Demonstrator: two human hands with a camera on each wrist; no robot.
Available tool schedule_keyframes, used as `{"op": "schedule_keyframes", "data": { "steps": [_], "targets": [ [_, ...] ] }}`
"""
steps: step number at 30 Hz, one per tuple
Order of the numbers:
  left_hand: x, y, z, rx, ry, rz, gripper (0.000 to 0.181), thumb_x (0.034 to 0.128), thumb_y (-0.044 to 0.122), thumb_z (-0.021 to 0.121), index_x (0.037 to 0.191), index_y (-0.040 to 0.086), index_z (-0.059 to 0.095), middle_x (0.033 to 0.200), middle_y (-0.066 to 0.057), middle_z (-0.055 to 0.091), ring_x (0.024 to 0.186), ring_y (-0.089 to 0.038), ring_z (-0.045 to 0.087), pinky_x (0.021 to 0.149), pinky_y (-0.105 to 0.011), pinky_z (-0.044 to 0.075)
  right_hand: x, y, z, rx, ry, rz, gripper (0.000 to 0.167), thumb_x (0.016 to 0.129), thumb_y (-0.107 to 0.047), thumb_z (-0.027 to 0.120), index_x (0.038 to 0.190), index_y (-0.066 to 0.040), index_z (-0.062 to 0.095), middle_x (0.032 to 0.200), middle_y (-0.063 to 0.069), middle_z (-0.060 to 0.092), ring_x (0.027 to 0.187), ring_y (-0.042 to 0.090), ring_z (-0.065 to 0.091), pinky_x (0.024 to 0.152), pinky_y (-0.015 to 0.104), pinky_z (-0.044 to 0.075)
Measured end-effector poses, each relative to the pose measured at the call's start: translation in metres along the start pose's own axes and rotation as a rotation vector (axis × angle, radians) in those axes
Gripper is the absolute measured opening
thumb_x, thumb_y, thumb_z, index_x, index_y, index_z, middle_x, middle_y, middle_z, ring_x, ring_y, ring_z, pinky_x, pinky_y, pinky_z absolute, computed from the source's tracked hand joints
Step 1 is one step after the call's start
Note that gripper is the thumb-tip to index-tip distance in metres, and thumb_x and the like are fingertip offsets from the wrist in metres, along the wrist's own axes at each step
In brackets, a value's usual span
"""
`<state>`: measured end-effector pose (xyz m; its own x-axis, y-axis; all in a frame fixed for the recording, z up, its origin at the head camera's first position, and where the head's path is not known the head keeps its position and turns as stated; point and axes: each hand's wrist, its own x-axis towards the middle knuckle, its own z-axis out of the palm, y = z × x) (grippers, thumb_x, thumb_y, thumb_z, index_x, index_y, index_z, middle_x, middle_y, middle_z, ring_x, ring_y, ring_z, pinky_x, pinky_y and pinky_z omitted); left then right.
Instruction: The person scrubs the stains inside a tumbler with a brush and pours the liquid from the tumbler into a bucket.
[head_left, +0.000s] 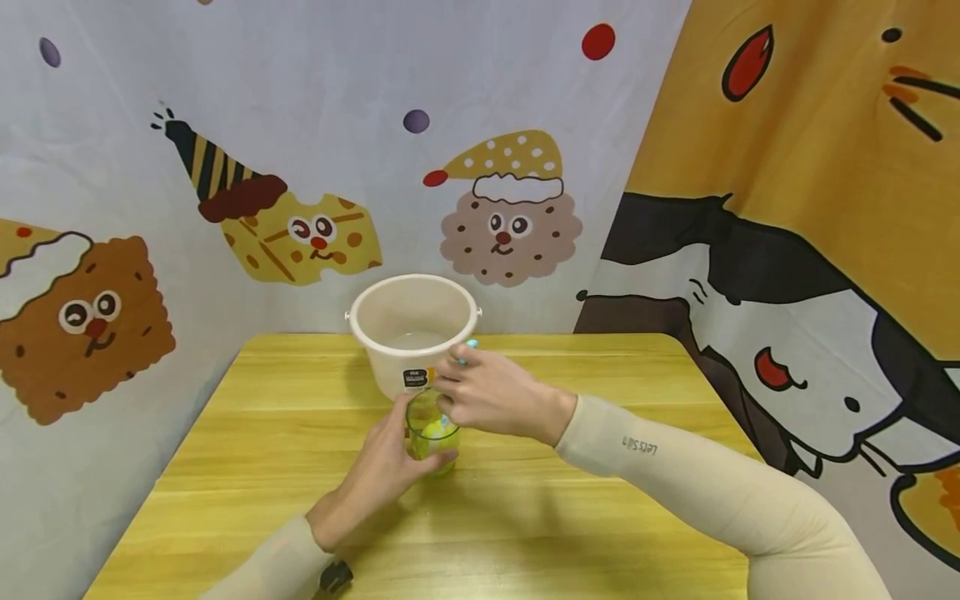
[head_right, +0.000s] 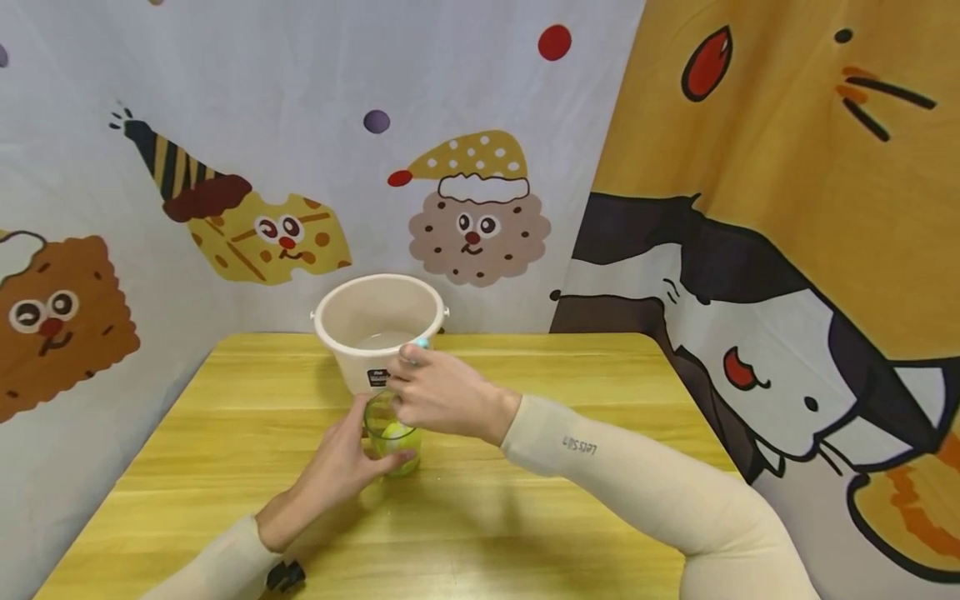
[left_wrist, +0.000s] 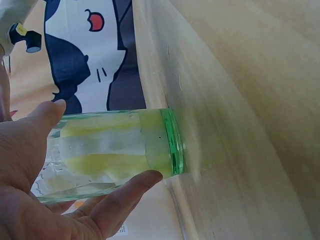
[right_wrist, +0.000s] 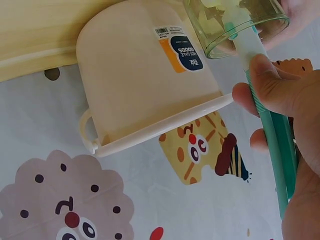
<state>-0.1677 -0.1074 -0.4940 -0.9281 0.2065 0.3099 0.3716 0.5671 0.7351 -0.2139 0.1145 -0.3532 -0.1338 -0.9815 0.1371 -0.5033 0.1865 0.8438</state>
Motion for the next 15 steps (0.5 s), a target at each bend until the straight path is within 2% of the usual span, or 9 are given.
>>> {"op": "schedule_keyframes", "data": {
  "steps": [8, 15],
  "targets": [
    [0.0005, -0.0027, 0.0000, -0.006, -0.005, -0.015, 0.101, 0.0866, 0.035, 0.107, 0.166, 0.013, 0.049, 0.150, -0.015, 0.077, 0.133, -0.036, 0.080, 0.106, -0.053, 0.072, -0.0001, -0.0031, 0.0015, 0.012, 0.001, 0.005, 0.006, 0.101, -0.038, 0.089, 0.107, -0.038, 0.086, 0.124, -0.018, 0.085, 0.119, 0.012, 0.065, 0.113, 0.035, 0.043],
    [0.0020, -0.0044, -0.0002, -0.011, -0.002, 0.007, 0.098, 0.0869, 0.036, 0.107, 0.164, 0.014, 0.051, 0.150, -0.016, 0.078, 0.131, -0.038, 0.081, 0.103, -0.053, 0.073, 0.0011, -0.0037, 0.0036, 0.029, -0.013, 0.002, 0.007, 0.103, -0.039, 0.087, 0.109, -0.040, 0.086, 0.124, -0.017, 0.085, 0.119, 0.012, 0.065, 0.113, 0.035, 0.044]
  ]
}}
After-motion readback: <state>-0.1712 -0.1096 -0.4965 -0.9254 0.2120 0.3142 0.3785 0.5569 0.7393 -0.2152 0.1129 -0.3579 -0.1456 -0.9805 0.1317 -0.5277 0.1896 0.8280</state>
